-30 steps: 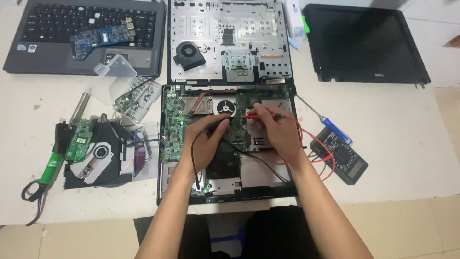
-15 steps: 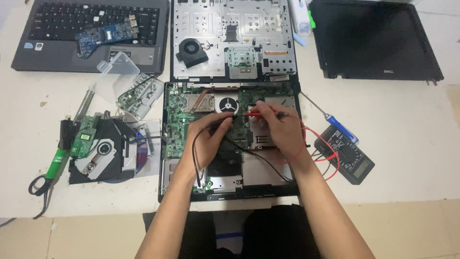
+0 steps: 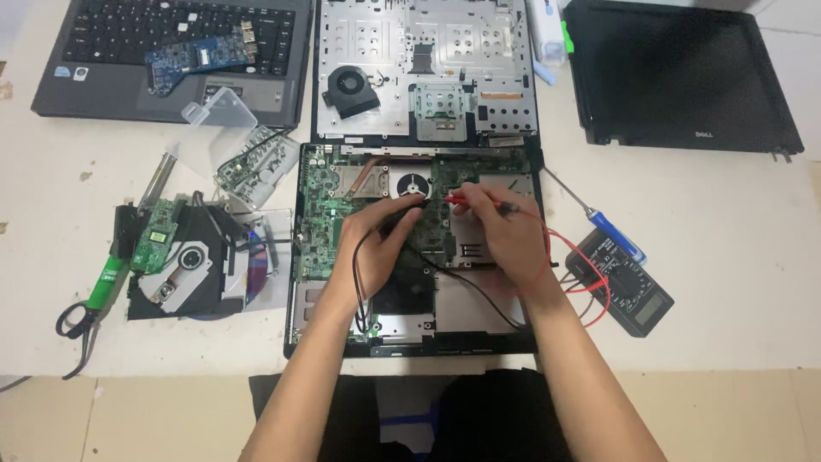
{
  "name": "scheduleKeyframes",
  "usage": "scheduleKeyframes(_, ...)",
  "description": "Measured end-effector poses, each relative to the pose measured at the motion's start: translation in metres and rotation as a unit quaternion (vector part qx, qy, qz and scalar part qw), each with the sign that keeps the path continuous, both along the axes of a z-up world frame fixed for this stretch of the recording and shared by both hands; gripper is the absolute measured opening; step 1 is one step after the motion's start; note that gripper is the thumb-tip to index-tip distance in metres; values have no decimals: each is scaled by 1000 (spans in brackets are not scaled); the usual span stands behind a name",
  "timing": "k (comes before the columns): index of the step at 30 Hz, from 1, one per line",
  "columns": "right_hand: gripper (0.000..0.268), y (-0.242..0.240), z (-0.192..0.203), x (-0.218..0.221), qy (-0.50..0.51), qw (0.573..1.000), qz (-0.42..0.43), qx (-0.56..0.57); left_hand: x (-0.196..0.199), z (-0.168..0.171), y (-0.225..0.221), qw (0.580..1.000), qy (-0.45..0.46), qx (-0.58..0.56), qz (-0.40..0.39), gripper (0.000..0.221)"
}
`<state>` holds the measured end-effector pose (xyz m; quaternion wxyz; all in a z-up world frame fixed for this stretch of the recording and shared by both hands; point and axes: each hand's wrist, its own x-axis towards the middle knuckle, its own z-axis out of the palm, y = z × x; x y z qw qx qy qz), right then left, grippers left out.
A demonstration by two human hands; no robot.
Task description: Testing laptop motherboard components with a multimeter and removing screws with a screwdriver
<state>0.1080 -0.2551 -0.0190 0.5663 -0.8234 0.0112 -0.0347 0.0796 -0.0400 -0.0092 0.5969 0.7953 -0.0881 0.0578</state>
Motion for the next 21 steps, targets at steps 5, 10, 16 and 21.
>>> scheduleKeyframes(5,31,3,5,-4,51,998,-17,-18,-3,-2,-1,1000,-6,-12,2,25)
scheduleKeyframes(10,25,3,-1,0,31,999,-24,30,4,-10,-1,1000,-21,-11,6,23)
scheduleKeyframes(16,22,7,4,-2,15,1000,-16,-13,2,-16,-1,998,-32,-53,18,23)
scheduleKeyframes(21,26,1,-1,-1,-38,999,29,26,3,-22,-1,997,-31,-66,7,23)
